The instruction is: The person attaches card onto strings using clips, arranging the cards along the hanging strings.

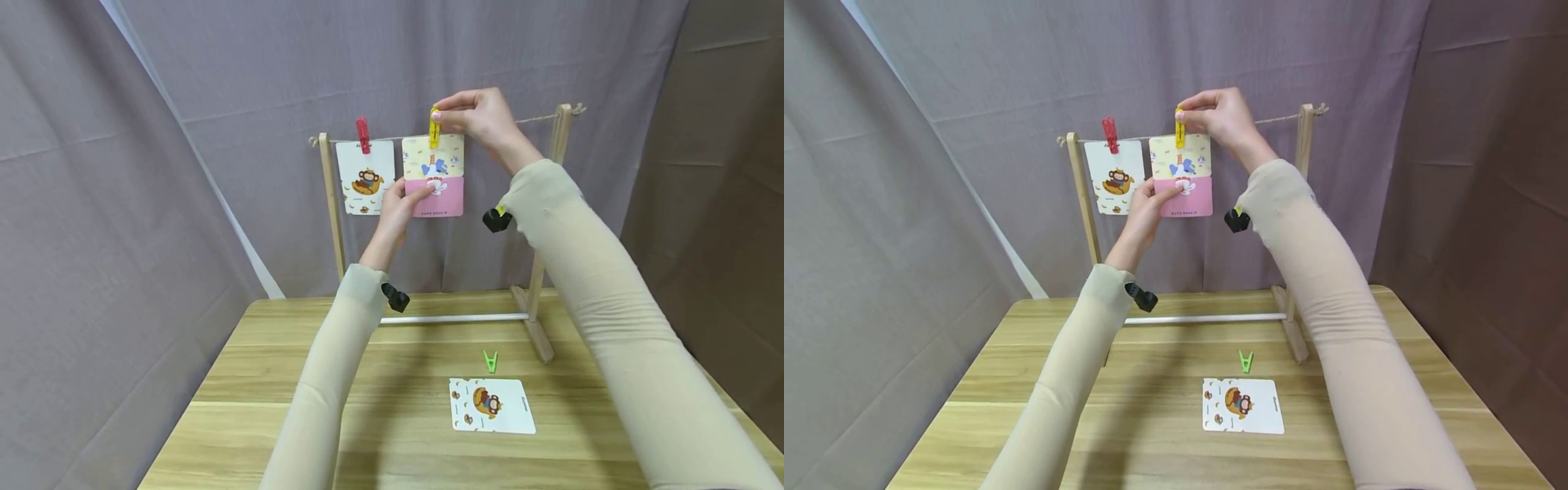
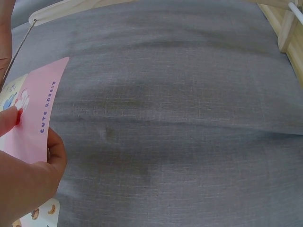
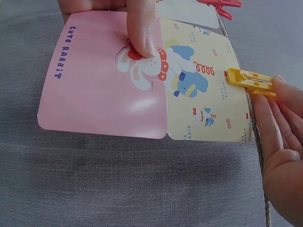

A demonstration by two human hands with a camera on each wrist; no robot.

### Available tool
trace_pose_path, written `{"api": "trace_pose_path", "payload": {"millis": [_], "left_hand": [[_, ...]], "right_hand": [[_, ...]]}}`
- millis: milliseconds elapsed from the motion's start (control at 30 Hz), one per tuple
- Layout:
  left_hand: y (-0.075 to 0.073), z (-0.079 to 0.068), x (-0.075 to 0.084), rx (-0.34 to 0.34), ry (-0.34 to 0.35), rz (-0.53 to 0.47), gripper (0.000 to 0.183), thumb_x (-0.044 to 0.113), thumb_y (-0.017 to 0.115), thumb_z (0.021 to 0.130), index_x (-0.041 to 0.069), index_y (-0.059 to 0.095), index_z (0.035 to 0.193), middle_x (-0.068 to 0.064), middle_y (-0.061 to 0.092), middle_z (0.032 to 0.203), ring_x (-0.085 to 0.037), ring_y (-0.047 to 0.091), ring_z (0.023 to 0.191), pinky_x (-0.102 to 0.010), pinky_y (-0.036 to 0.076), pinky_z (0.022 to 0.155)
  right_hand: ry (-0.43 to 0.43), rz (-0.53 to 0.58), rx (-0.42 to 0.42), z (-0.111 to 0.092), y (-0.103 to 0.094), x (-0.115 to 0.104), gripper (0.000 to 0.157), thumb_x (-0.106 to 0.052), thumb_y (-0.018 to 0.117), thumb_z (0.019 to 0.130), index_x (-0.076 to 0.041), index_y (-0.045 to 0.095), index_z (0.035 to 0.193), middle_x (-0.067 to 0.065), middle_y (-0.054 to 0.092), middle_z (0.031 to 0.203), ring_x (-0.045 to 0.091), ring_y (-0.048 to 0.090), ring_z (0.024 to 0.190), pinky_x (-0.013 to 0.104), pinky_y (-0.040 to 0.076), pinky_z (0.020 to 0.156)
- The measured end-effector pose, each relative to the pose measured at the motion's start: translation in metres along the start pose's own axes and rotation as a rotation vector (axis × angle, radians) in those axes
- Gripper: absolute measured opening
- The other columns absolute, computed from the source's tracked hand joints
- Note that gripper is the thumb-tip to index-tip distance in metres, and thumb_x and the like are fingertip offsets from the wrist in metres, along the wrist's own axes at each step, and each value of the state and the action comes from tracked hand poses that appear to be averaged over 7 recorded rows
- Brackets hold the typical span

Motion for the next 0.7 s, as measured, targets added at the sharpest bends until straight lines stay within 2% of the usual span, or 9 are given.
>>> {"api": "trace_pose_path", "payload": {"millis": [167, 367, 700], "left_hand": [[-0.0006, -0.0011, -0.0026, 0.008, -0.017, 0.005, 0.031, 0.016, 0.074, 0.092, 0.007, 0.067, 0.121, -0.005, 0.071, 0.105, -0.016, 0.066, 0.091, -0.029, 0.053, 0.080], [-0.0022, -0.0020, -0.0063, 0.011, -0.021, 0.007, 0.032, 0.017, 0.074, 0.091, 0.006, 0.067, 0.120, -0.005, 0.071, 0.103, -0.015, 0.066, 0.090, -0.029, 0.053, 0.080], [-0.0057, -0.0037, -0.0095, 0.016, -0.023, 0.015, 0.033, 0.017, 0.075, 0.091, 0.006, 0.067, 0.121, -0.005, 0.071, 0.104, -0.015, 0.066, 0.090, -0.029, 0.053, 0.080]], "right_hand": [[-0.009, -0.005, -0.011, 0.0000, 0.0012, 0.0018, 0.034, -0.016, 0.080, 0.088, -0.006, 0.072, 0.119, 0.004, 0.072, 0.111, 0.017, 0.070, 0.099, 0.031, 0.049, 0.100], [-0.001, -0.050, -0.027, -0.0005, 0.0029, 0.0062, 0.038, -0.020, 0.080, 0.088, -0.007, 0.071, 0.123, 0.002, 0.073, 0.112, 0.017, 0.068, 0.104, 0.034, 0.045, 0.105], [0.010, -0.126, -0.062, -0.0026, 0.0068, 0.0079, 0.046, -0.028, 0.078, 0.090, -0.010, 0.067, 0.131, 0.004, 0.069, 0.126, 0.020, 0.065, 0.117, 0.036, 0.038, 0.112]]}}
Point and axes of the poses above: each hand's wrist, its own z-axis towards the middle knuckle, its own y-axis out of the palm, x = y × z, the point moved 8 cm from there along z, towards the middle knuckle
